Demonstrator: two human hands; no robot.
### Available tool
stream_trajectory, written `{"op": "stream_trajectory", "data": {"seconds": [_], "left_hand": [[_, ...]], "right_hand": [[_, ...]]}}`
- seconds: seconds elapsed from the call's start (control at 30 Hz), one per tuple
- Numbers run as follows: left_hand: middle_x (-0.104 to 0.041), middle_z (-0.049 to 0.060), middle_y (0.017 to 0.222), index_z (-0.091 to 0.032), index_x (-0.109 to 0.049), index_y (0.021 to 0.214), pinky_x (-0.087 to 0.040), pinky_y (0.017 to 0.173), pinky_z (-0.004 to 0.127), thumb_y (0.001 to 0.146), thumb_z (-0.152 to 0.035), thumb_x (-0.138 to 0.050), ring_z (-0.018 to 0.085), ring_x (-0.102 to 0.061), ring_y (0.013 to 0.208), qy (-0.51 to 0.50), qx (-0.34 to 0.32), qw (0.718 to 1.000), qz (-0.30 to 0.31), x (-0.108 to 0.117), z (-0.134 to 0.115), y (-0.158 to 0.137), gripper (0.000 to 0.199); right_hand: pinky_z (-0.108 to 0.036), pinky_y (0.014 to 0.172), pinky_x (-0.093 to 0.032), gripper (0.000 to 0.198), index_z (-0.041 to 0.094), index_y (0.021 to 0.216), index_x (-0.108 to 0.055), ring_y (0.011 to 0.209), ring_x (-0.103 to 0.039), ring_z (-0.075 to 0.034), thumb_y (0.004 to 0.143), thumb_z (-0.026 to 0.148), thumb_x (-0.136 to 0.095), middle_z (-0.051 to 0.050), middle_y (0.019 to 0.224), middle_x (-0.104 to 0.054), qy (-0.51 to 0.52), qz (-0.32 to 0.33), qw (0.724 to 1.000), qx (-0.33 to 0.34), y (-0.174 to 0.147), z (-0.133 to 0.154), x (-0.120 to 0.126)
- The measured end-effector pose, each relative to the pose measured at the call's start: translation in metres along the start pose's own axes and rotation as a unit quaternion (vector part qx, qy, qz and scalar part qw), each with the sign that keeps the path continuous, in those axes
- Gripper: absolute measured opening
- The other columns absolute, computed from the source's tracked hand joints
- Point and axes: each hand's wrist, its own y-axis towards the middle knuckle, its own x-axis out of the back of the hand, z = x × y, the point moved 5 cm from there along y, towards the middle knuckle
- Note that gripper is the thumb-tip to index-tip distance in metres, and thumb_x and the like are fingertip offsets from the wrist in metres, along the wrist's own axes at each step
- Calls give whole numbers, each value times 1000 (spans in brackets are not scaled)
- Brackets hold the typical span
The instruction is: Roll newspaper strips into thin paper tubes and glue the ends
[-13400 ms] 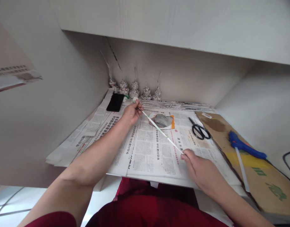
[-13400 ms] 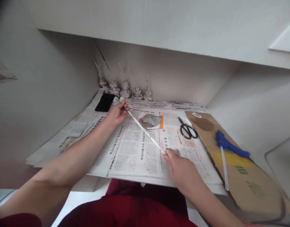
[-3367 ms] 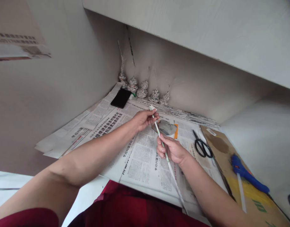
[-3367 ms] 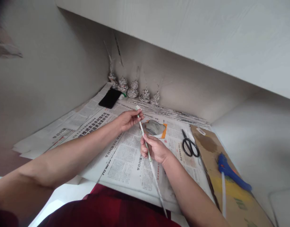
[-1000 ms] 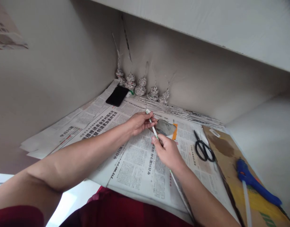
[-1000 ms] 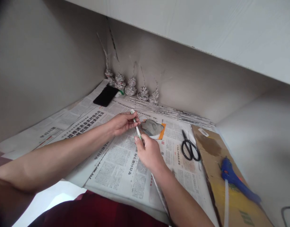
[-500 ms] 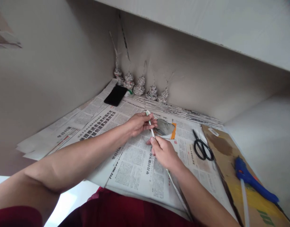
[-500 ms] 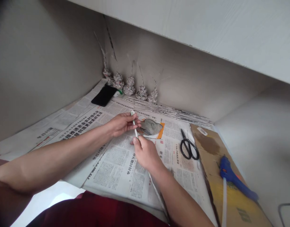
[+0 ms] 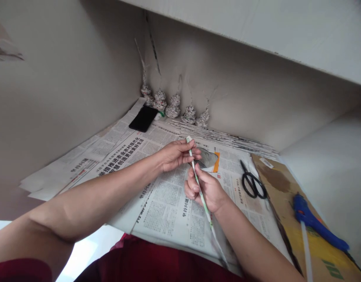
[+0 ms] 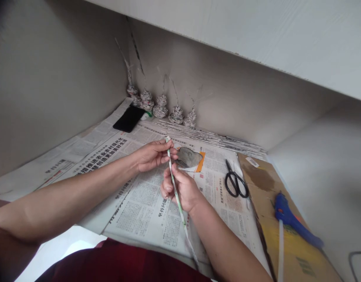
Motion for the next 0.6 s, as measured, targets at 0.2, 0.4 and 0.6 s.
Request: {"op": "stream_trajectory", "data": {"seconds": [0.2,0.4,0.6], "left_hand": [[-69,10,78,-9,-59,82,-54,53,15,87,-17,-57,16,-71,71,33,5,999,25,-4,4,-3,9],[-69,9,76,-9,-58,82,-55,55,16,88,-15,-54,16,-71,69,9,11,1000,25,-2,3,-1,10],[-69,9,74,-10,-58,83,-54,51,16,88,-15,-54,16,-71,67,0,-9,1000,23,1,-1,0,8]], "right_hand": [[-24,46,-33,38,19,73,-53,40,-44,-10,85,56,-52,7,44,-44,-149,-97,977,120,1,6,4],[-24,46,-30,37,21,73,-49,40,-35,-10,88,55,-47,9,40,-31,28,36,999,10,-1,0,-8],[-25,50,-28,36,22,68,-44,44,-34,-11,87,51,-51,8,42,-28,11,-8,1000,19,-1,3,-2]]}}
